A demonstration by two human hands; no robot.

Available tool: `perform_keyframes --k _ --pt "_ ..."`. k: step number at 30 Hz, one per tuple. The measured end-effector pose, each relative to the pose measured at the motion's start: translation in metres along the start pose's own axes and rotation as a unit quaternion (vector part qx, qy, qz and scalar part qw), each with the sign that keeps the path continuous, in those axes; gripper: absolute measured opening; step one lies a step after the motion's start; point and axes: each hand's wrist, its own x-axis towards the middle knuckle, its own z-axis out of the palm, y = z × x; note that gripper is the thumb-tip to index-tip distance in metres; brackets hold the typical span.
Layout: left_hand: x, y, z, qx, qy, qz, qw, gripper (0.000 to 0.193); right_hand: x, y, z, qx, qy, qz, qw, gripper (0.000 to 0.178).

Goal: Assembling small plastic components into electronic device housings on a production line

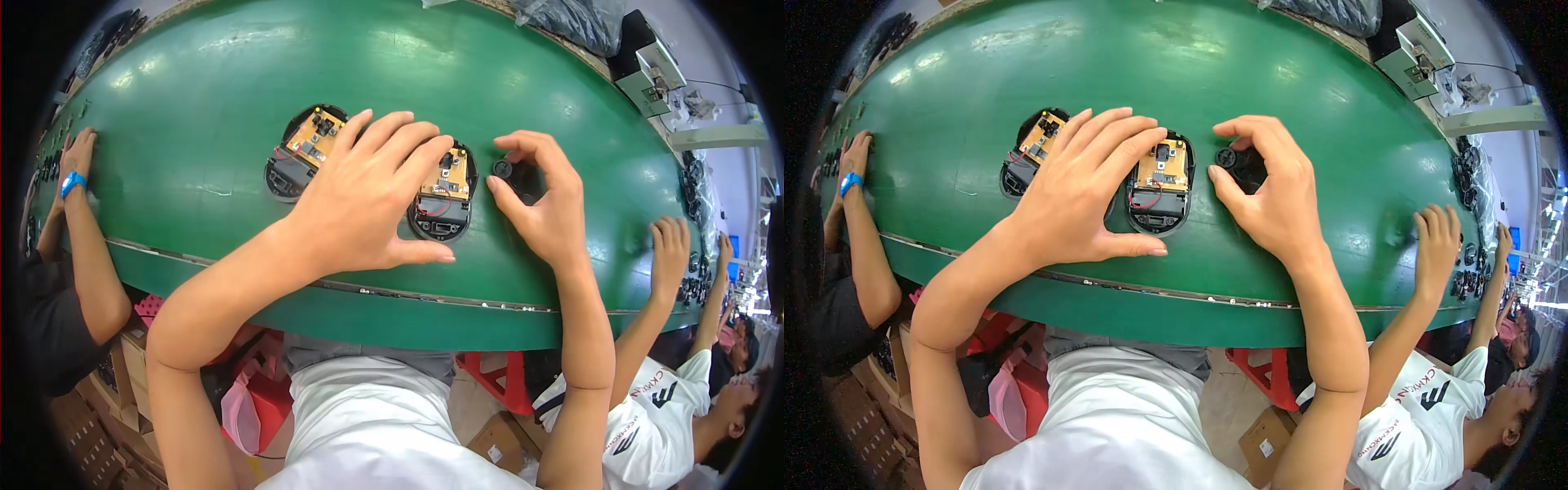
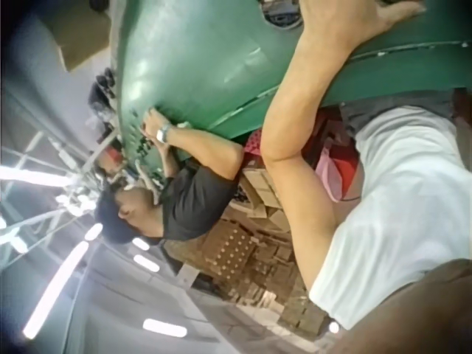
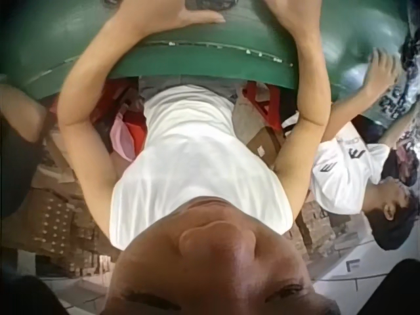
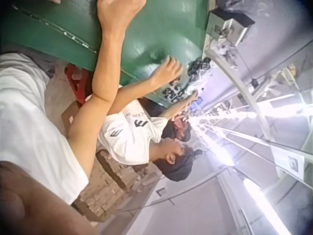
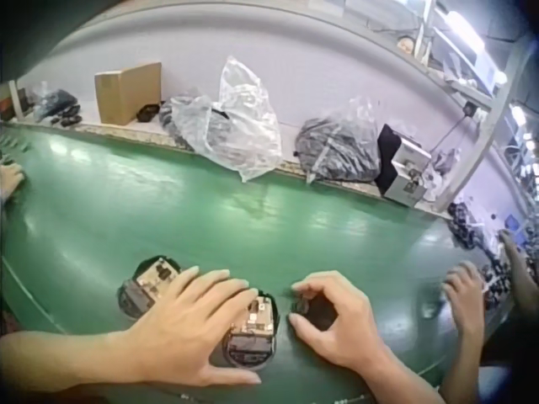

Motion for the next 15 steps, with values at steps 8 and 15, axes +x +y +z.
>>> perform_keyframes --k 8,15 --pt "-0.001 0.002 0.0 -0.008 0.0 0.009 1.0 0.094 -0.002 0.003 -0.014 -0.142 -0.02 -0.06 0.988 0.024" --pt "0.001 0.006 0.003 -0.015 0.009 0.004 1.0 0.099 -0.003 -0.007 -0.008 0.008 0.027 -0.012 1.0 0.02"
